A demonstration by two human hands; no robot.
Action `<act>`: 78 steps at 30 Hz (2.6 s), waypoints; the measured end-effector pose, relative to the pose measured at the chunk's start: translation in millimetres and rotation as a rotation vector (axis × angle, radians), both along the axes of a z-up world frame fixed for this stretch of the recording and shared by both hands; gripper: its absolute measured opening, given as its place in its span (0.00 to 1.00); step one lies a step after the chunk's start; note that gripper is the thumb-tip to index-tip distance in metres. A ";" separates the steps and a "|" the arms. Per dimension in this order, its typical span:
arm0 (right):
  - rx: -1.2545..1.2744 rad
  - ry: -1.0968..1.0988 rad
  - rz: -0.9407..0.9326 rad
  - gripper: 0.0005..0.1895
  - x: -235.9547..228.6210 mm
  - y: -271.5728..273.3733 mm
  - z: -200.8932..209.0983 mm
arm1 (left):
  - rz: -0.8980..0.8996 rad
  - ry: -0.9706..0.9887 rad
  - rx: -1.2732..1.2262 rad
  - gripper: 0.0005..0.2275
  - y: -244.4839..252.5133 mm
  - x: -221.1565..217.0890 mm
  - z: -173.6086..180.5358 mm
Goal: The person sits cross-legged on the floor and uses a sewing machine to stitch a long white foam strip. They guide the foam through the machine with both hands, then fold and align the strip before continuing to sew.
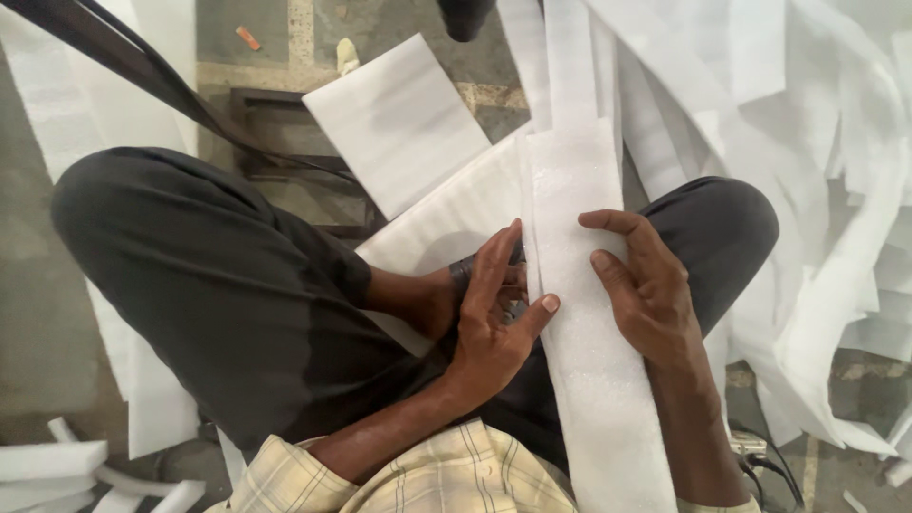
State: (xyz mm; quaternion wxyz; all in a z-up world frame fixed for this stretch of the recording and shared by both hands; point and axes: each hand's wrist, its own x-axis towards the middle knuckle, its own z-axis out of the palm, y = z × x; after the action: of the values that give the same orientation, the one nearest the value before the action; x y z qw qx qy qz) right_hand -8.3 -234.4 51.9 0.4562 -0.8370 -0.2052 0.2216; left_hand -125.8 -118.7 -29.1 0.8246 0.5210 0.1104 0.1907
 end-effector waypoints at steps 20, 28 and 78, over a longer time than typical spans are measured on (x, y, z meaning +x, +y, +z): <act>0.052 0.124 0.042 0.27 8.2 27.1 -13.3 | 0.119 -0.094 0.206 0.36 9.2 14.4 -2.9; 0.209 0.118 0.172 0.25 27.1 57.0 -15.9 | 0.202 -0.122 0.069 0.40 29.0 33.5 7.3; 0.017 -0.217 0.008 0.27 13.8 26.0 -6.4 | 0.040 -0.085 0.093 0.33 20.5 47.7 28.4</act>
State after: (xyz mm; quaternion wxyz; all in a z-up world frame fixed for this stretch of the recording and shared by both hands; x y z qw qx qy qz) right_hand 5.5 -208.5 45.6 0.4375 -0.8514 -0.2585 0.1297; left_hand -78.1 -98.2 -0.7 0.7994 0.5480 0.0768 0.2341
